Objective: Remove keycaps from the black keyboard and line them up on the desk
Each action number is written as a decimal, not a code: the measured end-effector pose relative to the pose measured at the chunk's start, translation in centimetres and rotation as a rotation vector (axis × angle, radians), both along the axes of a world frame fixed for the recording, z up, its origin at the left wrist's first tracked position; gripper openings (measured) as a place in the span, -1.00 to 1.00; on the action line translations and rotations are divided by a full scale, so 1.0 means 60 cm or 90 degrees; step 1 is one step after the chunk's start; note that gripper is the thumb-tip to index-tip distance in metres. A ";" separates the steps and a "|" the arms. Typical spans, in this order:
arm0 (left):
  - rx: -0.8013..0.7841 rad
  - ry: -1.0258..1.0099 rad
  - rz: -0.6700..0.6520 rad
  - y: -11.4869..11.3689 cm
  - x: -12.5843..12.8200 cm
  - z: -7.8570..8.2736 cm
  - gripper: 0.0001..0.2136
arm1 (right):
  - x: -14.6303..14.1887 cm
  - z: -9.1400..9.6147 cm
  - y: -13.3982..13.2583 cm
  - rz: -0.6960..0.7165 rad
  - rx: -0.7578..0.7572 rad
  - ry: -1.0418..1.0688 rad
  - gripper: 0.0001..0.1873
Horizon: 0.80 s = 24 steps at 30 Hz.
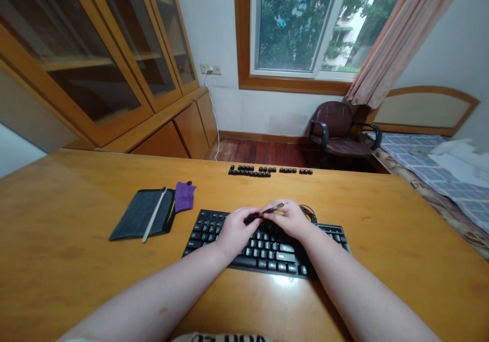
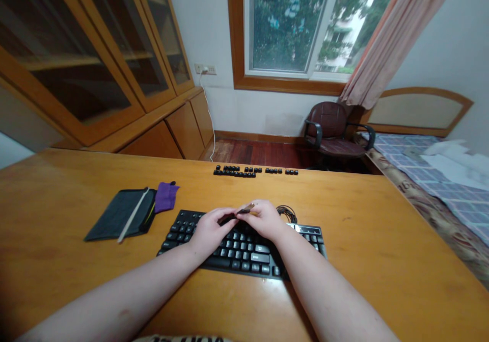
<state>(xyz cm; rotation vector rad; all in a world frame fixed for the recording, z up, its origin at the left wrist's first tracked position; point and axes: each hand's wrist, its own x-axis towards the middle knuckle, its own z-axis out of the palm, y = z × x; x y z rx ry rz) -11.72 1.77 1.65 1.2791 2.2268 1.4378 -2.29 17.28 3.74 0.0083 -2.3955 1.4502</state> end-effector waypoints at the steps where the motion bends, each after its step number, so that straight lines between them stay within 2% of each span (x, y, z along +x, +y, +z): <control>1: -0.002 -0.007 -0.003 0.000 0.000 0.001 -0.83 | 0.000 0.001 -0.001 0.004 0.002 0.004 -0.79; 6: 0.003 -0.034 -0.029 0.002 -0.001 0.002 -0.78 | -0.003 0.001 -0.004 0.031 -0.024 0.014 -0.81; 10: 0.054 -0.106 -0.016 0.006 -0.003 -0.005 -0.83 | -0.004 -0.002 -0.004 -0.013 -0.060 0.022 -0.81; 15: 0.116 -0.278 -0.017 0.009 -0.007 -0.013 -0.80 | -0.003 -0.007 -0.003 -0.041 -0.195 -0.033 -0.76; 18: 0.135 -0.359 -0.025 0.012 -0.009 -0.009 -0.82 | -0.004 -0.011 -0.002 -0.052 -0.240 -0.030 -0.76; 22: 0.134 -0.413 0.003 0.013 -0.011 0.004 -0.78 | -0.005 -0.012 -0.002 -0.053 -0.234 -0.007 -0.77; 24: 0.108 -0.413 0.014 0.011 -0.013 0.013 -0.72 | -0.005 -0.012 -0.002 -0.102 -0.258 0.030 -0.76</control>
